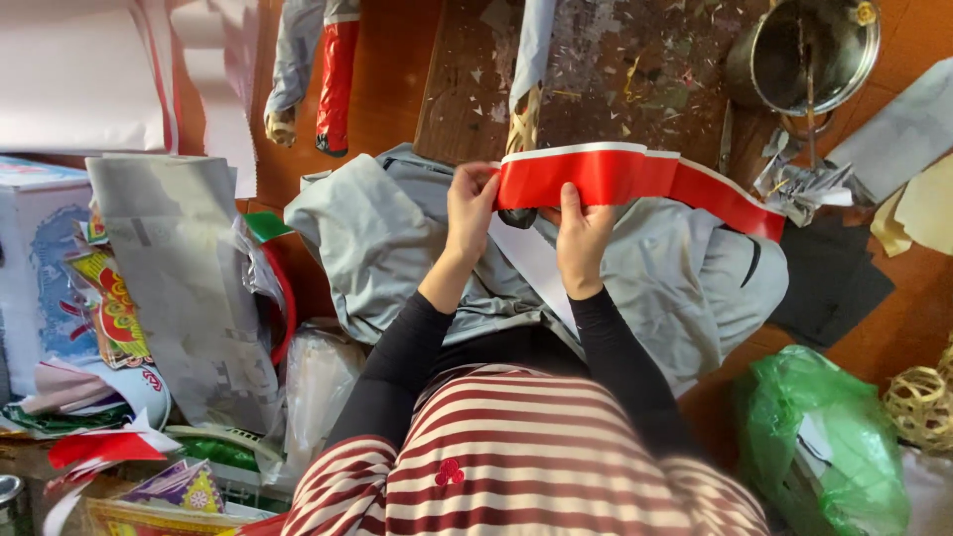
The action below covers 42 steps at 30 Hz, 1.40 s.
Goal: Wrapping and decorating a giraffe-shaped frame with colored paper and adhesive.
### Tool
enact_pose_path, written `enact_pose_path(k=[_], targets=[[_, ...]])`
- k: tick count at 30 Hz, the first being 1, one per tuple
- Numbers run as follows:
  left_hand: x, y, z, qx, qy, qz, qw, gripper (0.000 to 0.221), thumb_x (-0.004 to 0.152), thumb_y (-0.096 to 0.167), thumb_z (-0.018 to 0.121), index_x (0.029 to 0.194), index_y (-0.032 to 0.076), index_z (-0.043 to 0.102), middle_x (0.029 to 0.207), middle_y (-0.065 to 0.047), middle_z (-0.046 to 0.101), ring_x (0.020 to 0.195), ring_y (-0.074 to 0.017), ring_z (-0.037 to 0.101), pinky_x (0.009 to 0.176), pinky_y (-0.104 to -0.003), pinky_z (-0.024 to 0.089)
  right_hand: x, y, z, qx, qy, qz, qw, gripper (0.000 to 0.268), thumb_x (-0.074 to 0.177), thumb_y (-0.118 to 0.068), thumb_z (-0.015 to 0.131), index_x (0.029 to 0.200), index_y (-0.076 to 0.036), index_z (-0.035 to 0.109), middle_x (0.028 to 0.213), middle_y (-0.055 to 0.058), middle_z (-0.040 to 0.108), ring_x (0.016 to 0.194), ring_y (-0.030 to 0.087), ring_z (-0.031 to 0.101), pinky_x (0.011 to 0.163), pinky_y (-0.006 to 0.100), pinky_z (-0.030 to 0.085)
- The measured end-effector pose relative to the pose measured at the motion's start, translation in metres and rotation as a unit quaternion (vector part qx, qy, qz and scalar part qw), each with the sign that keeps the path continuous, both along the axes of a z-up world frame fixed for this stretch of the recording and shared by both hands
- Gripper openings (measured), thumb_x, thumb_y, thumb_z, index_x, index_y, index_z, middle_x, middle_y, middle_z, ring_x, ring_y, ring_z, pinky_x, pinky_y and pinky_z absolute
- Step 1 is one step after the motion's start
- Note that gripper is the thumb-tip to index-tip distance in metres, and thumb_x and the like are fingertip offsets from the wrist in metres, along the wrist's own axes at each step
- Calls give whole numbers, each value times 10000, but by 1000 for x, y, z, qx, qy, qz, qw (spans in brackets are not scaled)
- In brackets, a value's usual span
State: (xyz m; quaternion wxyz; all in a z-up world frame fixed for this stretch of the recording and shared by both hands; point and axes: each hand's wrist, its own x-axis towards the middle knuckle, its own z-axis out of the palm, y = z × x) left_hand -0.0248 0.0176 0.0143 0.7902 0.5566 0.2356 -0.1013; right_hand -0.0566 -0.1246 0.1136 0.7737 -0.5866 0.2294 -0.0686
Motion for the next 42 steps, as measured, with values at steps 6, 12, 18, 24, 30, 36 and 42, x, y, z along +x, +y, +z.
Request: enact_pose_path(k=[6,12,18,24,30,36,42], targets=[[-3,8,50,345,-173,-84,919,201,957,13,672,1155,-4,705,1053,-138,683,868,-175,641,773,-287,554,7,1,10,68,23,-29,997,226,1065,-102,551,1263,8,546,1165,98,663,1005,228,722,790,422,673],[-12,2,74,151,-108,-210,960,718,933,169,766,1507,-45,391,1261,-205,677,1116,-200,642,953,-306,526,2,-3,-3,129,26,-42,990,230,1081,-89,552,1291,4,543,1162,113,670,973,230,724,779,388,658],[-1,-4,85,90,-104,-261,956,1029,791,186,910,1589,-9,289,1381,-155,636,1261,-204,627,1067,-330,527,2,-6,-6,131,38,-55,989,238,1087,-92,557,1311,-13,537,1152,99,661,939,221,705,685,345,584],[3,1,92,16,-171,-283,944,1153,725,69,919,1591,4,160,1446,-141,519,1341,-205,503,1130,-346,438,6,-8,-1,175,47,-58,982,240,1052,-98,549,1281,-34,517,1166,98,650,999,228,722,822,399,659],[3,-5,95,-17,-77,-237,968,891,809,90,851,1533,-9,342,1323,-129,603,1158,-192,613,921,-333,553,4,-9,-10,168,38,-43,984,239,1068,-101,572,1292,-26,537,1168,103,662,984,230,711,763,365,610],[5,-12,85,-66,14,-192,979,609,948,150,729,1457,-4,434,1126,-92,659,847,-134,658,638,-276,592,-15,-34,-50,154,125,-37,979,169,1105,-175,610,1198,-35,593,1074,82,637,868,164,665,705,305,573],[0,-18,58,-46,-11,-188,981,573,953,131,735,1437,-16,467,1177,-115,644,977,-168,628,804,-313,557,-19,-2,-10,-162,51,30,985,422,1214,-327,493,1242,90,548,1212,244,540,1077,279,532,923,371,422]])
